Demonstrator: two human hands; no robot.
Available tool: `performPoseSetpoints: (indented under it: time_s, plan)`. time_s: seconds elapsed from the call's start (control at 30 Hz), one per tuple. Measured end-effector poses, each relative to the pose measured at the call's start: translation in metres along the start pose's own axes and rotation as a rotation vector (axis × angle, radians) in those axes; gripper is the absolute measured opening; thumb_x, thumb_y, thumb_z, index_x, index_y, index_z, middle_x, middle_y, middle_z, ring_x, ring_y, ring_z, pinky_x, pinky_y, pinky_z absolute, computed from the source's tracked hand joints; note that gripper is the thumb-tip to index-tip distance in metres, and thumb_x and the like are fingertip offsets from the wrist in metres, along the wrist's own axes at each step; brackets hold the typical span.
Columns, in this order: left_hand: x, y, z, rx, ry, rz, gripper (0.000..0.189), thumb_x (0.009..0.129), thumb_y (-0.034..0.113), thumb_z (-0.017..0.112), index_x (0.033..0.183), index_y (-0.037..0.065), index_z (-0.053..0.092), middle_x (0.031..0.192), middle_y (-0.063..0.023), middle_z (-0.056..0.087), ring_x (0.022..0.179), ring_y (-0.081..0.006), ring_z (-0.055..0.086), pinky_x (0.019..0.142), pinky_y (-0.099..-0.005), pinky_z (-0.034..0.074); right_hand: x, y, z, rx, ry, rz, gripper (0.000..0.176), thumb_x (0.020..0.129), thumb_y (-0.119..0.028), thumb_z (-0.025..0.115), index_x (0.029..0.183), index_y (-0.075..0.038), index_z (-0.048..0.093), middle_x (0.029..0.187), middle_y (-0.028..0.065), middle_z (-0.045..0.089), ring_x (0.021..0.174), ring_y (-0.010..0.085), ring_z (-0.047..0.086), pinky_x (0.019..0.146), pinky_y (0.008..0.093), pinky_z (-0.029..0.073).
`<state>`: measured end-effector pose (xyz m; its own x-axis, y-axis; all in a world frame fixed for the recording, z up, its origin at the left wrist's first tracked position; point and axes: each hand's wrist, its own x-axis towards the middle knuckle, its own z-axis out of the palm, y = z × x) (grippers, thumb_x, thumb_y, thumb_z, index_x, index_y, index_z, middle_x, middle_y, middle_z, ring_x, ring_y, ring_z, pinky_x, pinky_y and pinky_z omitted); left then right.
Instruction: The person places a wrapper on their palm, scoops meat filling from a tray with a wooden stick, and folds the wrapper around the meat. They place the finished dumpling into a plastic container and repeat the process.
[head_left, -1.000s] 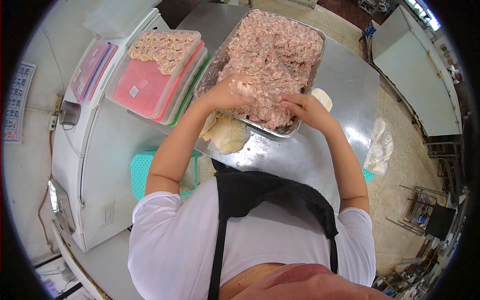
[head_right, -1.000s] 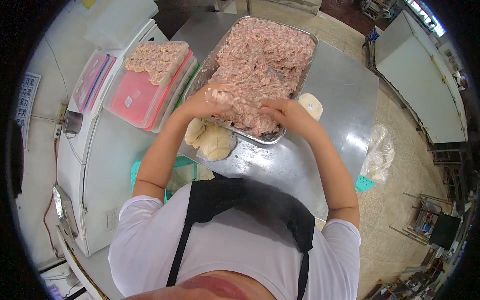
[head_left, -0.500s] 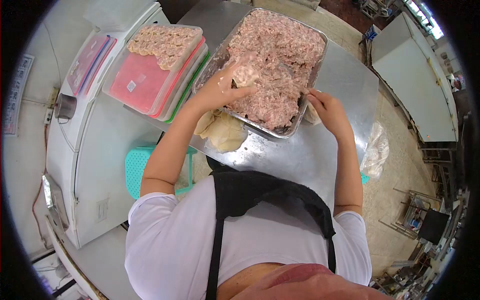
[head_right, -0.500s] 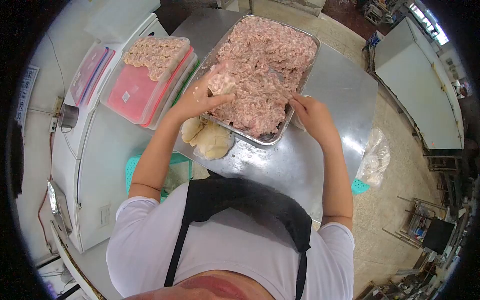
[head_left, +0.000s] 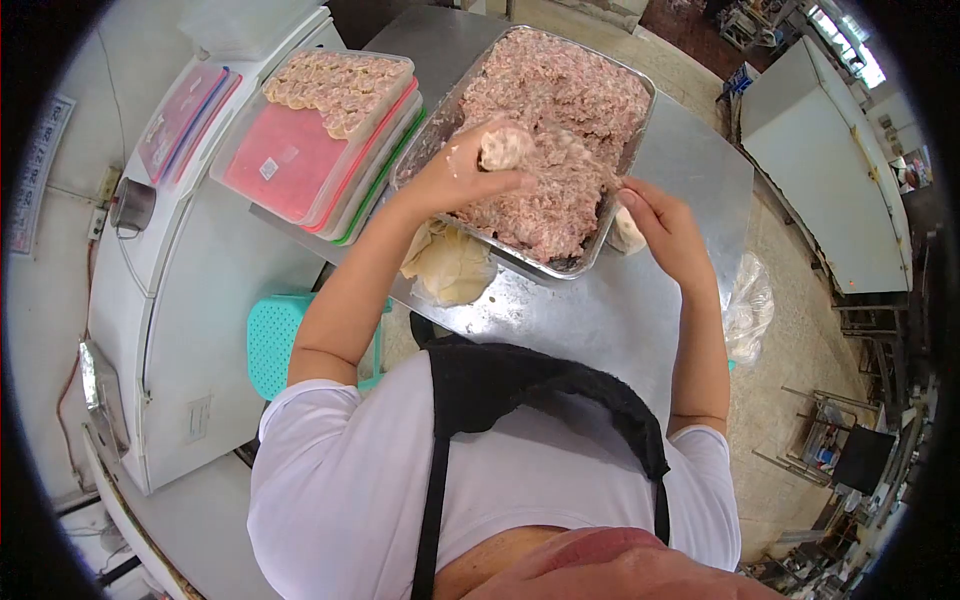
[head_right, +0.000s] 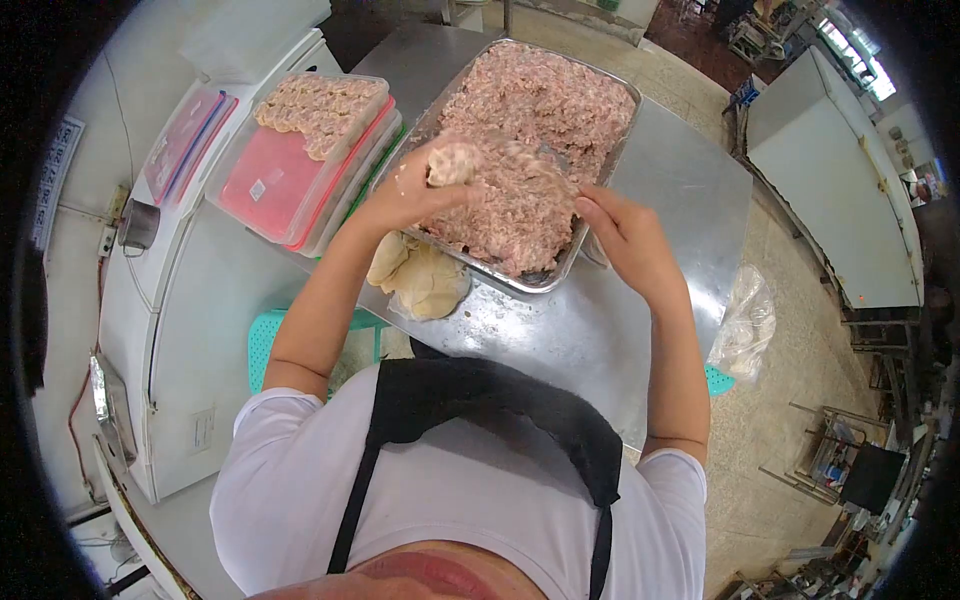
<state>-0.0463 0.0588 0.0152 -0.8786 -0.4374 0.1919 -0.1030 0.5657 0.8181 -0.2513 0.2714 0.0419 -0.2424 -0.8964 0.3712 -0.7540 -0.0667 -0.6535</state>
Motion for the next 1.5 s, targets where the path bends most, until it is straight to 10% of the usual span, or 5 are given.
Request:
performPoseSetpoints:
  time_s: [0.17, 0.8, 1.17, 1.3, 1.5]
  plan:
    - [-0.003, 0.031, 0.0, 0.046, 0.197, 0.134, 0.076, 0.074, 0.03, 0.079, 0.135, 0.006, 0.041, 0.135, -0.0151, 0.049, 0.126, -0.0265, 0.045, 0.105, -0.036, 0.033, -0.017, -0.003, 0.026, 0.528, -0.319, 0.622, 0.035, 0.099, -0.033, 0.046, 0.098, -0.004, 0.065, 0.058, -0.0036, 0.043, 0.048, 0.0044, 0.039, 0.042, 0.0215, 0.03]
    - [-0.041, 0.002, -0.083, -0.049, -0.109, 0.31, 0.051, 0.071, 0.033, 0.081, 0.108, 0.002, 0.064, 0.101, -0.0094, 0.067, 0.097, -0.0216, 0.062, 0.089, -0.0325, 0.045, 0.024, -0.119, 0.058, -0.234, -0.022, -0.074, 0.023, 0.086, -0.021, 0.064, 0.103, -0.005, 0.067, 0.089, 0.0153, 0.066, 0.078, 0.0331, 0.063, 0.068, 0.0362, 0.049]
    - [-0.096, -0.127, -0.237, 0.044, 0.044, -0.154, 0.063, 0.071, 0.033, 0.078, 0.123, 0.006, 0.054, 0.102, -0.0087, 0.057, 0.09, -0.0196, 0.054, 0.081, -0.0325, 0.045, 0.035, -0.124, 0.105, 0.29, 0.105, 0.484, 0.029, 0.096, -0.024, 0.054, 0.113, -0.003, 0.064, 0.062, -0.0072, 0.04, 0.052, 0.0018, 0.033, 0.047, 0.0191, 0.026]
    - [-0.099, -0.173, -0.268, 0.536, 0.312, 0.135, 0.056, 0.072, 0.024, 0.072, 0.123, 0.007, 0.055, 0.105, -0.0128, 0.059, 0.093, -0.0276, 0.058, 0.082, -0.0371, 0.047, 0.021, -0.129, 0.136, 0.441, 0.205, 0.66, 0.031, 0.097, -0.026, 0.051, 0.113, -0.003, 0.063, 0.06, -0.0076, 0.039, 0.049, 0.0015, 0.031, 0.043, 0.0186, 0.022]
    - [-0.069, -0.152, -0.254, 0.345, 0.119, -0.145, 0.07, 0.075, 0.02, 0.069, 0.138, 0.01, 0.04, 0.126, -0.022, 0.053, 0.1, -0.0335, 0.057, 0.088, -0.0402, 0.046, 0.012, -0.13, 0.154, 0.475, 0.252, 0.702, 0.031, 0.097, -0.027, 0.051, 0.113, -0.004, 0.064, 0.06, -0.0066, 0.042, 0.046, 0.0021, 0.033, 0.041, 0.0183, 0.023]
